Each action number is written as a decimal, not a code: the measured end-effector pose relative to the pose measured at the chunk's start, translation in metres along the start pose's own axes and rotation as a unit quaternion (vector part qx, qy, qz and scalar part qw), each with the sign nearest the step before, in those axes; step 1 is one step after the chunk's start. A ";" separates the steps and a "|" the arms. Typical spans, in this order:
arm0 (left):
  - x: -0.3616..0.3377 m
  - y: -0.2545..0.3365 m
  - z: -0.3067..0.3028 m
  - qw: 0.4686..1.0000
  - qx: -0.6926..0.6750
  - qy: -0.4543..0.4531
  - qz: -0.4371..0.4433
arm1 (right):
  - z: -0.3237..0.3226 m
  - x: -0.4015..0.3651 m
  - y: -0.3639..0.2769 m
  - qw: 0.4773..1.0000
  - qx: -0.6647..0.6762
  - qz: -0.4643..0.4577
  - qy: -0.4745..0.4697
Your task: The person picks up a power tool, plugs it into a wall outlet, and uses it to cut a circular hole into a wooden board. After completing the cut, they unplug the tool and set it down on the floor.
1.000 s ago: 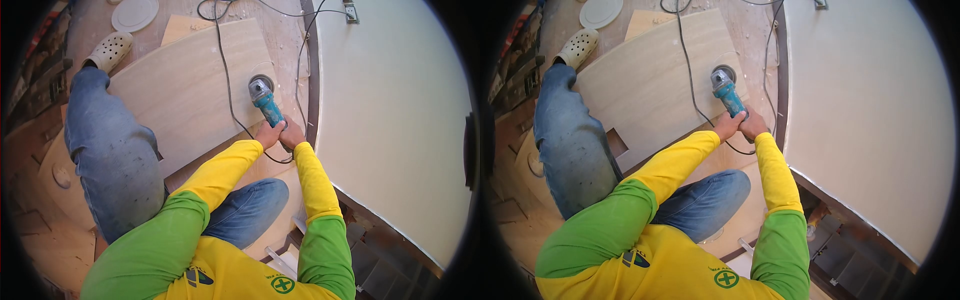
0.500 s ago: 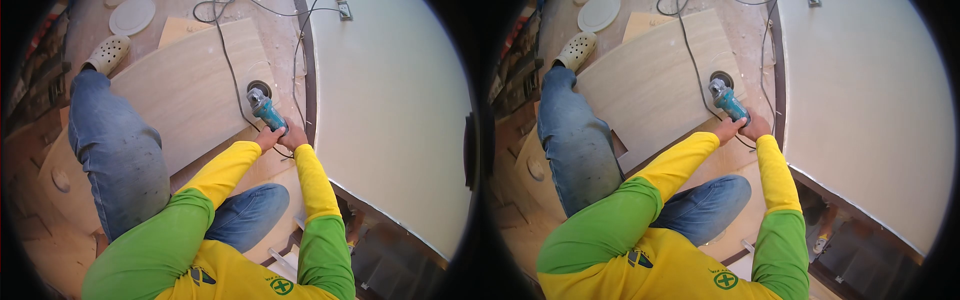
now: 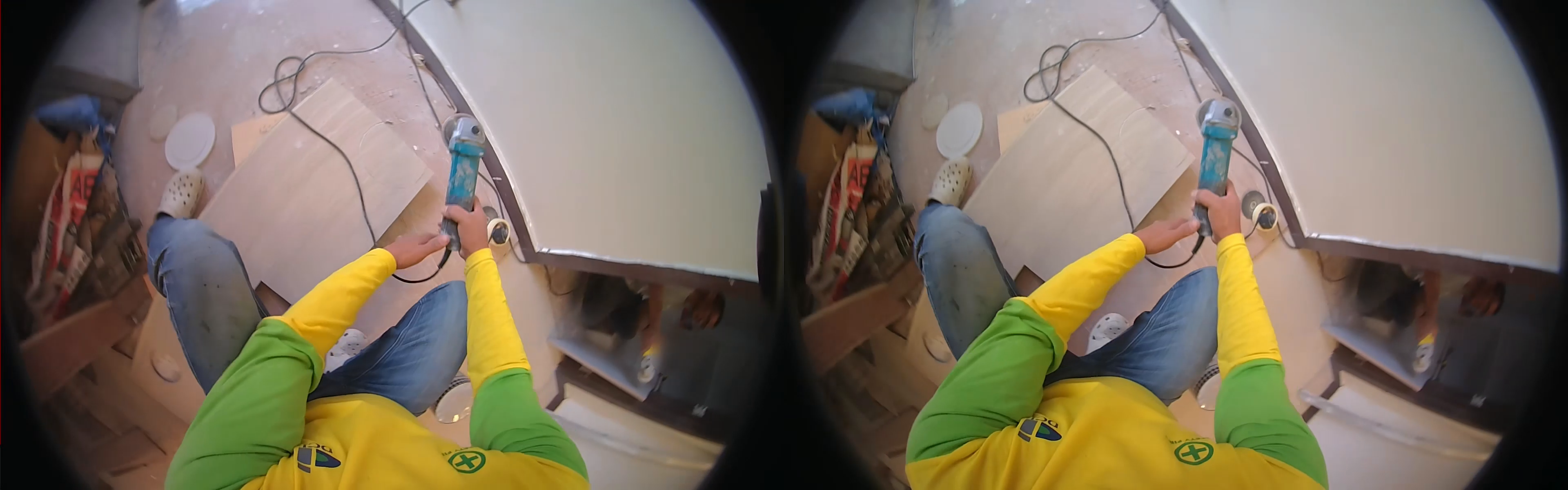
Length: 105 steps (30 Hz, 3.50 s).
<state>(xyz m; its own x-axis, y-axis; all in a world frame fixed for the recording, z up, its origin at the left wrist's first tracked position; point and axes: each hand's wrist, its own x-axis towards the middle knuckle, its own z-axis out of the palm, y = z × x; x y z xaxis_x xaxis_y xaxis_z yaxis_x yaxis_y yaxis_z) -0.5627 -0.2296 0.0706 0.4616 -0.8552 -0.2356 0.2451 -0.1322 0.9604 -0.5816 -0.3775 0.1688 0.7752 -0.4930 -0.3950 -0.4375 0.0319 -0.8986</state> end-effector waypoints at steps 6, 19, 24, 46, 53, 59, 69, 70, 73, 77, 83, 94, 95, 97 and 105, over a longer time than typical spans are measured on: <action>-0.052 0.007 -0.017 0.941 0.221 -0.173 -0.190 | 0.000 -0.001 0.012 0.976 0.199 -0.027 0.086; -0.131 0.041 -0.155 0.709 0.657 -0.134 -0.221 | -0.039 0.046 0.060 0.968 0.156 -0.067 0.187; -0.132 0.104 -0.159 0.691 0.688 -0.093 -0.204 | -0.031 0.046 0.059 0.971 0.160 -0.063 0.166; -0.132 0.101 -0.163 0.751 0.632 -0.118 -0.150 | 0.011 0.056 0.045 0.983 0.006 -0.062 0.175; -0.125 0.120 -0.154 0.764 0.616 -0.152 -0.117 | 0.030 0.059 0.047 0.984 -0.013 -0.042 0.174; -0.132 0.150 -0.149 0.778 0.608 -0.154 -0.031 | 0.046 0.053 0.049 0.989 0.008 -0.040 0.144; -0.140 0.164 -0.250 0.831 0.495 -0.254 -0.024 | 0.108 -0.015 -0.012 0.973 0.012 0.056 0.223; -0.135 0.153 -0.262 0.827 0.498 -0.261 -0.027 | 0.116 -0.017 -0.009 0.973 0.042 0.041 0.224; -0.133 0.127 -0.290 0.812 0.504 -0.281 -0.089 | 0.146 -0.041 -0.005 0.959 0.117 0.114 0.229; -0.155 0.114 -0.305 0.802 0.492 -0.292 -0.174 | 0.169 -0.095 -0.027 0.951 0.063 0.155 0.262; -0.207 0.087 -0.294 0.767 0.442 -0.409 -0.223 | 0.196 -0.173 -0.091 0.931 0.067 0.265 0.240; -0.082 0.173 -0.190 0.927 0.011 -0.053 -0.370 | 0.203 -0.098 -0.078 0.938 0.165 0.249 0.178; -0.059 0.156 -0.181 0.925 -0.032 -0.052 -0.375 | 0.194 -0.082 -0.078 0.936 0.176 0.250 0.175; -0.020 0.116 -0.173 0.924 -0.033 -0.040 -0.379 | 0.184 -0.054 -0.051 0.936 0.181 0.251 0.170; 0.089 0.093 -0.138 0.922 0.066 -0.019 -0.380 | 0.144 0.037 0.038 0.917 0.285 0.215 0.175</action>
<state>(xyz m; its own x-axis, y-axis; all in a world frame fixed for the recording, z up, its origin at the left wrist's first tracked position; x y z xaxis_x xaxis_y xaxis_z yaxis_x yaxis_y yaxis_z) -0.3807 -0.2489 0.1178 0.1682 -0.5070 -0.8454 0.3794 -0.7583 0.5302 -0.5040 -0.2693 0.0928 0.3494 -0.5734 -0.7411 -0.2816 0.6901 -0.6667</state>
